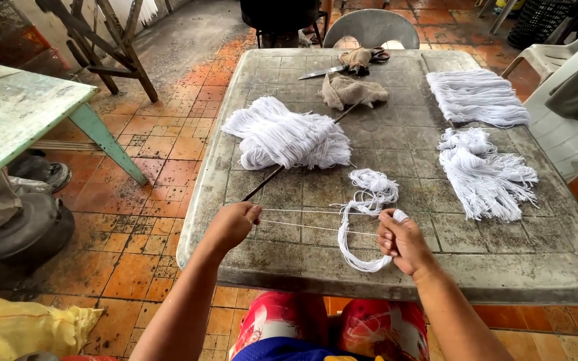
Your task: Tying bundles of white cotton wicks with thin string to secure them.
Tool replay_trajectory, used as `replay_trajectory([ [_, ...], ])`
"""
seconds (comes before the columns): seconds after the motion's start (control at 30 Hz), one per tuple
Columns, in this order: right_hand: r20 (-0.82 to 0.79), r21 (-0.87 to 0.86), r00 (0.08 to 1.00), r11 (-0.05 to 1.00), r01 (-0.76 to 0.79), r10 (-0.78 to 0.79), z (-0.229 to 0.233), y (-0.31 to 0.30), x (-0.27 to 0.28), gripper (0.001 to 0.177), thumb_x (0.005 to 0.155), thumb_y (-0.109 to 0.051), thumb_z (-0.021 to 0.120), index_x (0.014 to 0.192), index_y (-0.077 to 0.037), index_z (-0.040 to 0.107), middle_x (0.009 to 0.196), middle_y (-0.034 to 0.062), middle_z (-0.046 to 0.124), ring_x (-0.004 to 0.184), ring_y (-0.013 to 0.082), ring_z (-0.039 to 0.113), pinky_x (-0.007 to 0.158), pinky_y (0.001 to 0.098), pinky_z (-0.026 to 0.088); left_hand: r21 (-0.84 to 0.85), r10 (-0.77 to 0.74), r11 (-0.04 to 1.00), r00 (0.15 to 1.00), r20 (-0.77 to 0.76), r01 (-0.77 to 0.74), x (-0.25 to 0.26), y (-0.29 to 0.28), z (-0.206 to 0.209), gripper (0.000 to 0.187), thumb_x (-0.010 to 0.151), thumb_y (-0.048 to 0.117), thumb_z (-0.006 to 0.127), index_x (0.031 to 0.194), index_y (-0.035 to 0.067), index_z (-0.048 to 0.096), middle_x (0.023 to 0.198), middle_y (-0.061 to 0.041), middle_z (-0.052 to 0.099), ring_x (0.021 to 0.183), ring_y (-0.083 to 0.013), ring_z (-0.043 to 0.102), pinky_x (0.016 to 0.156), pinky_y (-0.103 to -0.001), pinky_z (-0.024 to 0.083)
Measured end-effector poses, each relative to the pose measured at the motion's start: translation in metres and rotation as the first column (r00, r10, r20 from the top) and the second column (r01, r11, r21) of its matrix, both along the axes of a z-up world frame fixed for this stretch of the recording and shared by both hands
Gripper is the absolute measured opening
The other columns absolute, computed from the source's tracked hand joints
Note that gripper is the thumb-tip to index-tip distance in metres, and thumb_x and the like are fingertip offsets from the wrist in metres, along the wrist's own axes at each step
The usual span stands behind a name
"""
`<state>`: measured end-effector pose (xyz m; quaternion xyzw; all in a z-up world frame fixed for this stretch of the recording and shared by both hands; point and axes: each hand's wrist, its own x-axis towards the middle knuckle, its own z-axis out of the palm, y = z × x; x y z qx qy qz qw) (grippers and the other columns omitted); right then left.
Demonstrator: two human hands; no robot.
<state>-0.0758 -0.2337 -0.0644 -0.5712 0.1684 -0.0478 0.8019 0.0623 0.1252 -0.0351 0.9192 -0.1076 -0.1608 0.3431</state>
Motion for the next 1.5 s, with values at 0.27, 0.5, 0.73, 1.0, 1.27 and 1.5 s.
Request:
replay_trajectory([
  [0.27, 0.006, 0.163, 1.0, 0.987, -0.012, 0.011, -0.012, -0.018, 0.0, 0.007, 0.104, -0.02, 0.055, 0.099, -0.016, 0.055, 0.061, -0.0064, 0.028, 0.045, 0.0073, 0.039, 0.034, 0.0161, 0.027, 0.196, -0.004, 0.979, 0.958, 0.286, -0.054, 0.006, 0.024, -0.016, 0.019, 0.095, 0.034, 0.064, 0.105, 0.022, 0.074, 0.095, -0.009, 0.072, 0.092, -0.0346, 0.072, 0.083, -0.047, 0.059],
  [0.5, 0.022, 0.19, 1.0, 0.982, -0.02, 0.017, -0.02, -0.025, 0.0, 0.007, 0.105, -0.02, 0.054, 0.101, -0.015, 0.057, 0.06, -0.0054, 0.029, 0.046, 0.0081, 0.04, 0.034, 0.0166, 0.028, 0.2, -0.179, 0.973, 0.928, 0.328, 0.117, -0.015, 0.005, 0.001, 0.011, 0.091, 0.03, 0.07, 0.098, 0.023, 0.076, 0.096, -0.002, 0.069, 0.096, -0.0316, 0.069, 0.083, -0.047, 0.06],
  [0.73, 0.036, 0.166, 0.999, 0.986, -0.013, 0.007, -0.017, -0.019, 0.0, 0.007, 0.105, -0.02, 0.055, 0.102, -0.014, 0.057, 0.061, -0.0048, 0.029, 0.046, 0.0092, 0.04, 0.033, 0.0176, 0.029, 0.245, -0.326, 0.937, 0.879, 0.347, 0.251, 0.002, -0.008, -0.015, 0.014, 0.097, 0.027, 0.061, 0.099, 0.014, 0.066, 0.094, -0.007, 0.062, 0.1, -0.0316, 0.066, 0.081, -0.047, 0.059],
  [1.0, 0.034, 0.138, 0.999, 0.99, -0.021, 0.016, -0.016, -0.017, 0.0, 0.007, 0.105, -0.02, 0.056, 0.104, -0.013, 0.058, 0.063, -0.0035, 0.031, 0.047, 0.0099, 0.042, 0.033, 0.018, 0.03, 0.39, -0.402, 0.899, 0.725, 0.559, 0.198, 0.016, -0.034, -0.046, 0.015, 0.1, 0.034, 0.058, 0.098, 0.019, 0.056, 0.095, 0.0, 0.057, 0.082, -0.028, 0.072, 0.067, -0.041, 0.061],
  [1.27, 0.122, 0.278, 0.989, 0.959, 0.05, -0.087, 0.006, -0.035, -0.014, 0.008, 0.101, -0.018, 0.061, 0.109, -0.015, 0.061, 0.082, -0.0022, 0.048, 0.06, 0.0061, 0.047, 0.041, 0.0149, 0.029, 0.502, -0.449, 0.854, 0.676, 0.584, 0.134, 0.012, -0.032, -0.055, 0.013, 0.085, 0.028, 0.06, 0.086, 0.016, 0.056, 0.101, -0.002, 0.053, 0.091, -0.0258, 0.067, 0.069, -0.037, 0.058],
  [1.5, 0.528, -0.243, 0.822, 0.889, 0.389, -0.215, 0.051, -0.01, -0.039, 0.025, 0.094, -0.003, 0.068, 0.118, -0.004, 0.057, 0.092, 0.017, 0.072, 0.065, 0.0134, 0.055, 0.046, 0.0197, 0.041, 0.368, -0.378, 0.908, 0.774, 0.508, 0.202, -0.012, 0.005, -0.024, 0.007, 0.087, 0.025, 0.057, 0.086, 0.021, 0.063, 0.111, -0.001, 0.057, 0.105, -0.0223, 0.066, 0.086, -0.035, 0.053],
])
